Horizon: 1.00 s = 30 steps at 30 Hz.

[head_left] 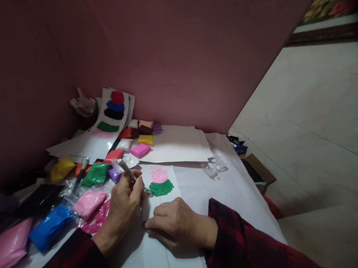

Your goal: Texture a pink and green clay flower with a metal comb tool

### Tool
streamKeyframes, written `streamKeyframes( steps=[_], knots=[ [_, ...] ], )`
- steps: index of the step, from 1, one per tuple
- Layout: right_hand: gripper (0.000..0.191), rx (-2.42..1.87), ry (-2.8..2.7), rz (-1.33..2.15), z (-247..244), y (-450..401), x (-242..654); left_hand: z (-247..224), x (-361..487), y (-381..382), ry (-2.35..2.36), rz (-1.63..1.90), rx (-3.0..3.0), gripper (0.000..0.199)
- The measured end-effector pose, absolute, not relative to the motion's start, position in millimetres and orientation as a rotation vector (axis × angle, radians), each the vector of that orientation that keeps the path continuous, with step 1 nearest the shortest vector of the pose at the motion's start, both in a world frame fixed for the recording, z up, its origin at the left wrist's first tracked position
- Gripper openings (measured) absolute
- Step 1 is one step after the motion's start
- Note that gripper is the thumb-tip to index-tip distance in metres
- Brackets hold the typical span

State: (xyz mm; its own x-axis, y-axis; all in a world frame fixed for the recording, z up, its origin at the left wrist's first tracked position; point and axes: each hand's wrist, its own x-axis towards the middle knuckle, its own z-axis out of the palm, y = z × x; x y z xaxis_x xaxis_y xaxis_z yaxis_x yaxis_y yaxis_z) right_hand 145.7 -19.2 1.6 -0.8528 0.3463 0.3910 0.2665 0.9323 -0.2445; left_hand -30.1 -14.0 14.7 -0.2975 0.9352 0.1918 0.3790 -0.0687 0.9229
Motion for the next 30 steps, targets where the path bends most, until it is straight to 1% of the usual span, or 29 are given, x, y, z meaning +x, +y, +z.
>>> streamKeyframes(
  steps=[10,15,20,26,30],
  knots=[
    [0.021,-0.441,-2.646,0.251,0.9,-18.9,146.0,13.5,-33.2,-14.3,1.702,1.371,1.430,0.019],
    [0.018,-0.436,-2.655,0.240,1.8,-18.7,145.2,14.5,-33.0,-14.7,1.712,1.407,1.447,0.018],
    [0.017,-0.433,-2.638,0.240,0.8,-18.7,145.4,17.9,-31.1,-15.9,1.645,1.457,1.436,0.018],
    [0.017,-0.448,-2.648,0.229,2.4,-18.8,144.7,19.5,-27.1,-16.9,1.553,1.454,1.374,0.022],
    [0.016,-0.441,-2.637,0.254,3.8,-18.9,144.8,14.2,-28.7,-15.4,1.577,1.432,1.395,0.020]
  ],
)
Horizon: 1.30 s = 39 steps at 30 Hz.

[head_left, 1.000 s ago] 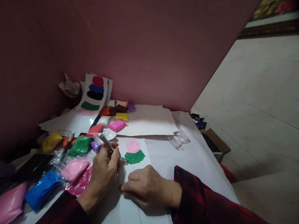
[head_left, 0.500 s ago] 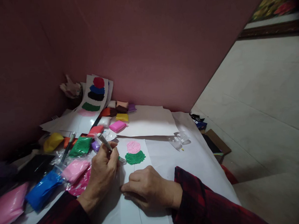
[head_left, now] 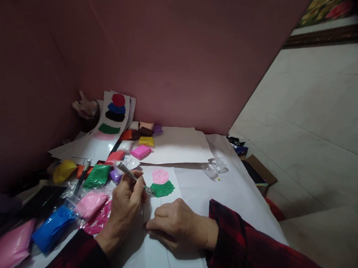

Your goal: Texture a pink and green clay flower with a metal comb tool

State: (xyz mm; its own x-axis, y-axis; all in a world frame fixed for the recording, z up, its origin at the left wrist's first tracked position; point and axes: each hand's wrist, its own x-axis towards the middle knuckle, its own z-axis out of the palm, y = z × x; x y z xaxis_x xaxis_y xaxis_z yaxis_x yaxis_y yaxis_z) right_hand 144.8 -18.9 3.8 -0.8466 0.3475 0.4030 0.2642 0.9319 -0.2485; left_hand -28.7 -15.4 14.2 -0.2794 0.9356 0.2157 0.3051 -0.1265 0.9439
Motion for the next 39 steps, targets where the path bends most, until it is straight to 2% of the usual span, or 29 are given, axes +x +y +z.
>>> streamKeyframes(
  steps=[39],
  knots=[
    [0.019,-0.439,-2.618,0.274,4.5,-18.8,144.8,13.4,-37.5,-8.1,1.649,1.400,1.494,0.014]
  ],
)
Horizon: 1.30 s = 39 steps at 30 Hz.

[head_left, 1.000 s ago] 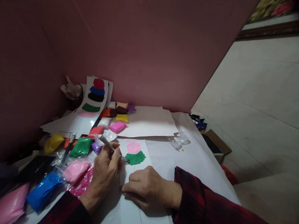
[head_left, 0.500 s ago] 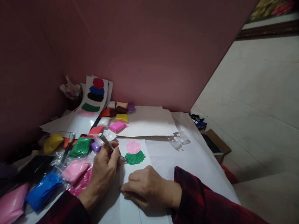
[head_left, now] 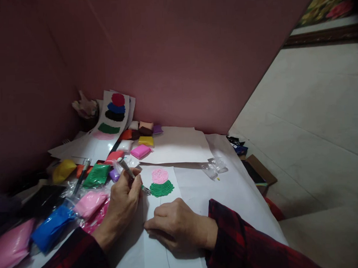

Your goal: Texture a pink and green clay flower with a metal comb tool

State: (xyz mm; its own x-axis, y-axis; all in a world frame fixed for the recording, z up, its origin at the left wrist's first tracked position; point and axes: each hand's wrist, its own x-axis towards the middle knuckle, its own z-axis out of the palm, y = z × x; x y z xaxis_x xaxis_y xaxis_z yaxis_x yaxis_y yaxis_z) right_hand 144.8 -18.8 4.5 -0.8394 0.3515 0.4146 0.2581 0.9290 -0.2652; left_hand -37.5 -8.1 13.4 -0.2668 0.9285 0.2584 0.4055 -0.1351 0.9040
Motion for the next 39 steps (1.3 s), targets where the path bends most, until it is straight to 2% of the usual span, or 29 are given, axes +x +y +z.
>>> streamKeyframes(
  steps=[15,39],
  knots=[
    [0.018,-0.439,-2.588,0.287,1.3,-19.5,145.7,7.5,-39.2,-9.8,1.647,1.503,1.479,0.014],
    [0.019,-0.437,-2.616,0.281,3.1,-19.1,145.4,7.8,-40.8,-7.8,1.692,1.455,1.589,0.013]
  ],
)
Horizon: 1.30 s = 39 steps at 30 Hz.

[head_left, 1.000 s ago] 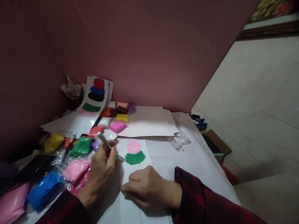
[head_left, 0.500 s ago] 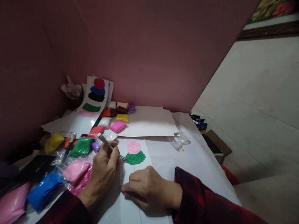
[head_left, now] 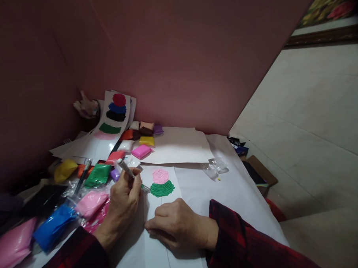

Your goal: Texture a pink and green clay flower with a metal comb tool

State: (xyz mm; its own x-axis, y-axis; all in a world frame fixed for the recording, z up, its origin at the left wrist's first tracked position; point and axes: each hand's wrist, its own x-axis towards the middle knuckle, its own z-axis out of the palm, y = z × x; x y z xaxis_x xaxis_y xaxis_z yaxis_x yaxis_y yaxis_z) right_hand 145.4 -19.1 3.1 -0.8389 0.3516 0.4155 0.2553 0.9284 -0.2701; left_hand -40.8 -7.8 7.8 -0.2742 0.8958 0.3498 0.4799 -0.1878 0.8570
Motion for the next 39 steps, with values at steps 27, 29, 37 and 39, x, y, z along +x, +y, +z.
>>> streamKeyframes(
  steps=[27,29,37,39],
  knots=[
    [0.019,-0.439,-2.640,0.258,3.9,-19.1,145.5,7.9,-37.8,-5.7,1.646,1.464,1.549,0.013],
    [0.018,-0.439,-2.634,0.257,4.0,-19.3,145.5,7.9,-38.3,-5.8,1.648,1.462,1.553,0.013],
    [0.019,-0.445,-2.655,0.256,3.5,-19.4,145.7,5.7,-40.2,-4.9,1.684,1.473,1.588,0.014],
    [0.019,-0.446,-2.653,0.256,3.1,-19.2,145.7,5.3,-40.7,-4.6,1.682,1.480,1.603,0.014]
  ],
)
